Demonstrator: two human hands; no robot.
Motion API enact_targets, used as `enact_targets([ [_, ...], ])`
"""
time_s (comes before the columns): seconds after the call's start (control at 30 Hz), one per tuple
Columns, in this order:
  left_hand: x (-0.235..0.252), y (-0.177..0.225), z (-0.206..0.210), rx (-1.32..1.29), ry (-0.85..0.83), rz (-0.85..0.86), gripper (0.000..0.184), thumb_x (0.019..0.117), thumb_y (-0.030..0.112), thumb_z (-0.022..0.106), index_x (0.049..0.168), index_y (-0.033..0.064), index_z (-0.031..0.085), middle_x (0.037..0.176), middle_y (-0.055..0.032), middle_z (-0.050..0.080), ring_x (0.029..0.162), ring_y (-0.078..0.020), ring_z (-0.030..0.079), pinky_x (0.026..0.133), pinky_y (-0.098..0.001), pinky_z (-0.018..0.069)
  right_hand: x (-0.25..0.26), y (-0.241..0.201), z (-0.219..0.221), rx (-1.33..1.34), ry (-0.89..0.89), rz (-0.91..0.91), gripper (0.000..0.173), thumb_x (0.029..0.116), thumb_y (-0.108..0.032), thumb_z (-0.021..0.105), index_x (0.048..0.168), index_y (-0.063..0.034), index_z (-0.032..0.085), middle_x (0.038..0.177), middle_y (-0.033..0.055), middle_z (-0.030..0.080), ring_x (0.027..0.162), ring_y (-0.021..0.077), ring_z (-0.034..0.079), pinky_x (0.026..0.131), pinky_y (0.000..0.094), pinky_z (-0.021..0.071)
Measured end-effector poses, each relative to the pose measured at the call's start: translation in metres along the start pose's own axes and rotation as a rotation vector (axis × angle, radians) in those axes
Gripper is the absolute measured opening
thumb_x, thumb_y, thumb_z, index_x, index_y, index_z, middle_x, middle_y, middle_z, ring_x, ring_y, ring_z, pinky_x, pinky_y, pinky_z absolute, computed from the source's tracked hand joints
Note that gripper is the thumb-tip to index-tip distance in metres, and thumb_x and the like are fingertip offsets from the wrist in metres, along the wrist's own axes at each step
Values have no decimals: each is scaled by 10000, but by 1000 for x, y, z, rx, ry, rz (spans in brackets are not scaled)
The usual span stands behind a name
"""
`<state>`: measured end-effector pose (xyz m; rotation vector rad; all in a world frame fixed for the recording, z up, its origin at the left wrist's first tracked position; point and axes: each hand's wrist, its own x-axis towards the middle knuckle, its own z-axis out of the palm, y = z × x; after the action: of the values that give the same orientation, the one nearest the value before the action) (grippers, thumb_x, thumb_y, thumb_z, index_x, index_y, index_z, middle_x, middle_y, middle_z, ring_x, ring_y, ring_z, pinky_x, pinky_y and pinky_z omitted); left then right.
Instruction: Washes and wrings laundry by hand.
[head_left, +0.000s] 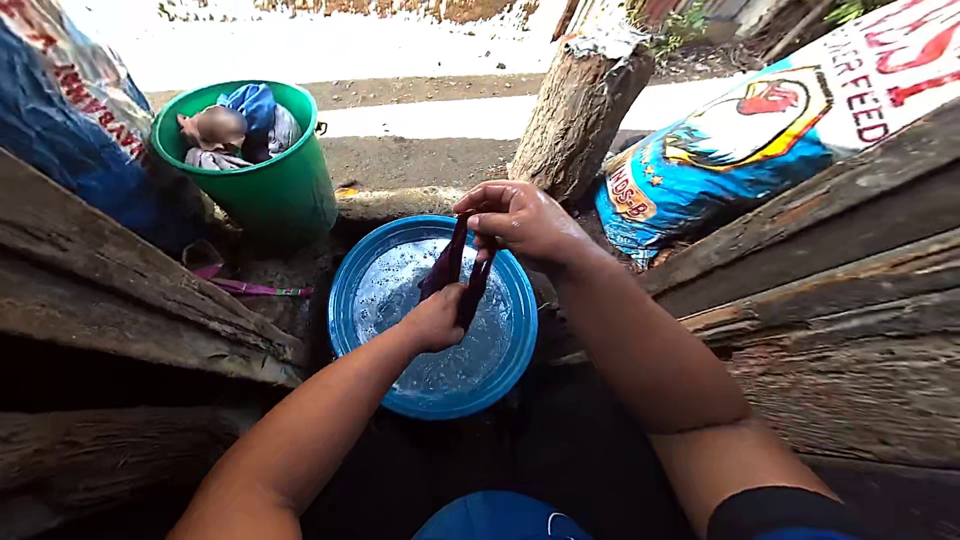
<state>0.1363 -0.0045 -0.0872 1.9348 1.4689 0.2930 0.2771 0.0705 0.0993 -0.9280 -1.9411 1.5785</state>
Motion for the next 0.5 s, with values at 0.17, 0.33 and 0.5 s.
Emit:
enact_targets([
  [0.17,11,-27,19,154,-47,-215,476,1035,239,579,1452,21,513,1516,-216,483,1261,-419,603,1032,-607,508,37,56,-22,-96,168,107,237,984,8,555,1191,-22,667,927,120,690,632,150,661,591,323,600],
  [0.33,6,-51,26,437,-182,-121,324,1069,227,467,1244,48,672,1361,-139,630,1333,-382,530,1065,-592,459,79,122,-58,-545,164,76,260,974,-84,580,1210,-91,689,1070,126,728,925,240,719,862,483,592],
  [0.5,8,-64,56,495,-349,203,309,1082,204,452,1233,22,652,1352,-155,644,1418,-339,483,1192,-519,351,92,162,-56,-935,-292,33,366,1008,-107,553,1362,-120,643,1271,152,693,1224,336,636,1071,574,464],
])
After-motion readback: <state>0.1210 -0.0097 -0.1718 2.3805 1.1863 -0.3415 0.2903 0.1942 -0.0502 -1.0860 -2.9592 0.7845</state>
